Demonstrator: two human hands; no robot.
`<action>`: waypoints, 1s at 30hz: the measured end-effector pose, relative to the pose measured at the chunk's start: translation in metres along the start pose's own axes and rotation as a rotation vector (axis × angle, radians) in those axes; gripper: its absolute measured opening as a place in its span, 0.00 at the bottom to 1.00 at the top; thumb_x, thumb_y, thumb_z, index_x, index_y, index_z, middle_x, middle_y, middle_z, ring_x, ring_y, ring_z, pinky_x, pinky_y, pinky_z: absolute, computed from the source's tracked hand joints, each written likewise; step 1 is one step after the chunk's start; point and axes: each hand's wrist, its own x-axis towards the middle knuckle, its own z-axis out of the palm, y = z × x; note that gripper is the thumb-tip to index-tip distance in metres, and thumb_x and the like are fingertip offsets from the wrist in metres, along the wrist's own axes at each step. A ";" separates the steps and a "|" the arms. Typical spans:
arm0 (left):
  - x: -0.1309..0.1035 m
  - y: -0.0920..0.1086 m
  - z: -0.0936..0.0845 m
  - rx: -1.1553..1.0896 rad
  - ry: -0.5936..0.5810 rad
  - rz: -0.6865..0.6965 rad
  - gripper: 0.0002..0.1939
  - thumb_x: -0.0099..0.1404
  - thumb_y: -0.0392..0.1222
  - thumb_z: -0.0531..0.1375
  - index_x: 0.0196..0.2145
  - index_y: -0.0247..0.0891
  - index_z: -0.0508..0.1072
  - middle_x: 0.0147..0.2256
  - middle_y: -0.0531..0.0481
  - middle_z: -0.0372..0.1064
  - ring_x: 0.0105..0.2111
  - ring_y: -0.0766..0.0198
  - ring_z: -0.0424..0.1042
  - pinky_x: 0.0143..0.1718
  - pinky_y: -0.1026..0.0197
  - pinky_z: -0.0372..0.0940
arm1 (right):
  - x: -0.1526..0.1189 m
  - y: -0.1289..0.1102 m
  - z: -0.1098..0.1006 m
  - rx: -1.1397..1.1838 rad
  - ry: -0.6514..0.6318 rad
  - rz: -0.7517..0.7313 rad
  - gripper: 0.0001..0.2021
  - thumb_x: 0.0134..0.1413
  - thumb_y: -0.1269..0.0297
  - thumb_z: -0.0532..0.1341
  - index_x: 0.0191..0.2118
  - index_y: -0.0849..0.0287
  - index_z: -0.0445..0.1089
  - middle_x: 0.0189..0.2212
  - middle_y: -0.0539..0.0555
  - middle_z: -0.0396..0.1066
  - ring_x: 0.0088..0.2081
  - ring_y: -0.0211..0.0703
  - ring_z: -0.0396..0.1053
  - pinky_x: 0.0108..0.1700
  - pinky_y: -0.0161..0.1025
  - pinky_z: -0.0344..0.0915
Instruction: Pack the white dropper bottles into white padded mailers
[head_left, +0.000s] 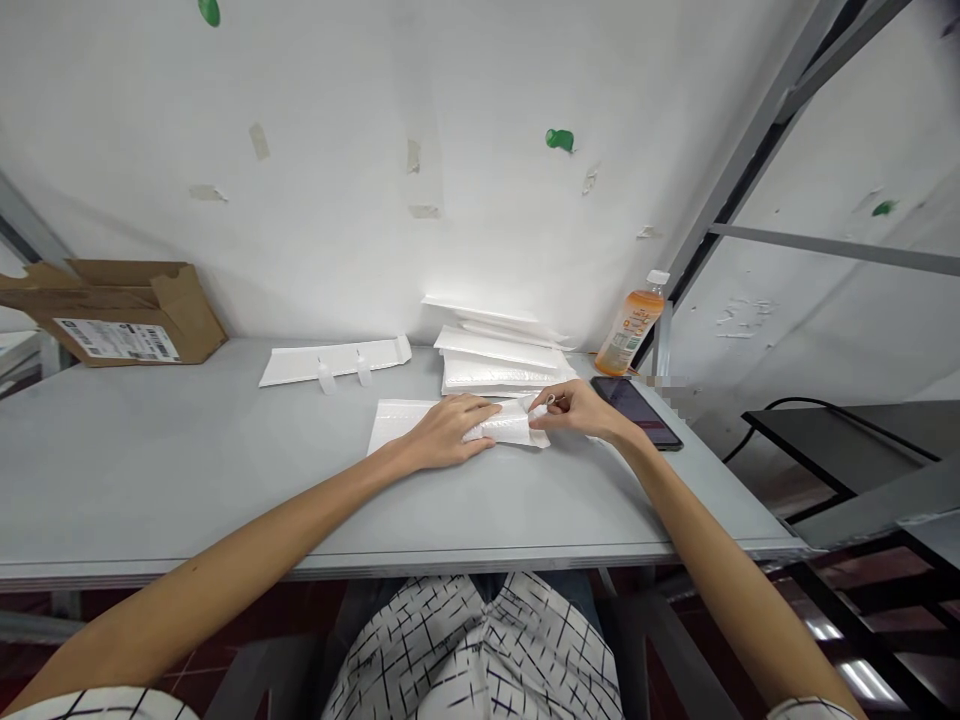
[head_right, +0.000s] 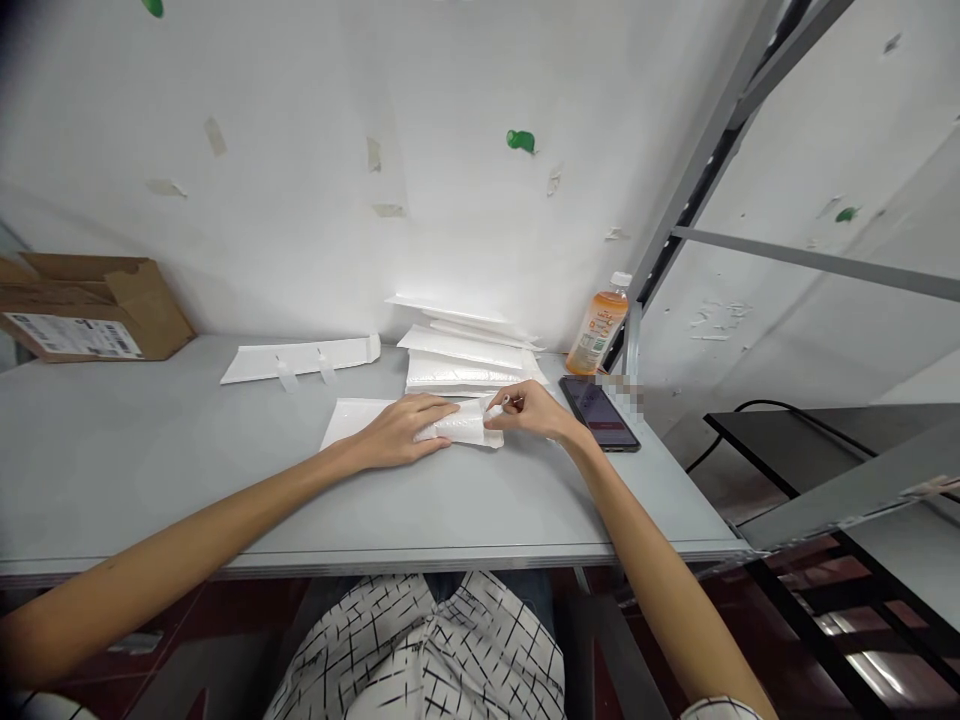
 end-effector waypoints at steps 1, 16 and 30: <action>0.000 0.000 0.000 0.001 0.001 0.001 0.23 0.68 0.47 0.60 0.58 0.38 0.69 0.55 0.40 0.70 0.54 0.51 0.70 0.53 0.47 0.66 | 0.000 -0.001 0.000 0.015 -0.001 0.002 0.14 0.40 0.57 0.71 0.31 0.62 0.76 0.15 0.40 0.50 0.20 0.31 0.47 0.26 0.36 0.46; -0.001 0.001 -0.002 0.017 -0.009 0.019 0.23 0.69 0.47 0.59 0.58 0.38 0.68 0.55 0.40 0.70 0.54 0.50 0.69 0.54 0.45 0.65 | 0.001 -0.002 0.006 0.012 -0.031 0.034 0.15 0.41 0.55 0.69 0.32 0.62 0.78 0.26 0.53 0.75 0.22 0.34 0.60 0.24 0.35 0.57; -0.002 -0.007 -0.002 0.050 0.039 0.042 0.21 0.69 0.47 0.59 0.57 0.37 0.69 0.54 0.40 0.71 0.54 0.51 0.70 0.55 0.45 0.65 | 0.004 0.004 0.010 0.122 -0.010 0.067 0.18 0.40 0.59 0.70 0.39 0.63 0.78 0.30 0.54 0.74 0.21 0.32 0.62 0.21 0.33 0.57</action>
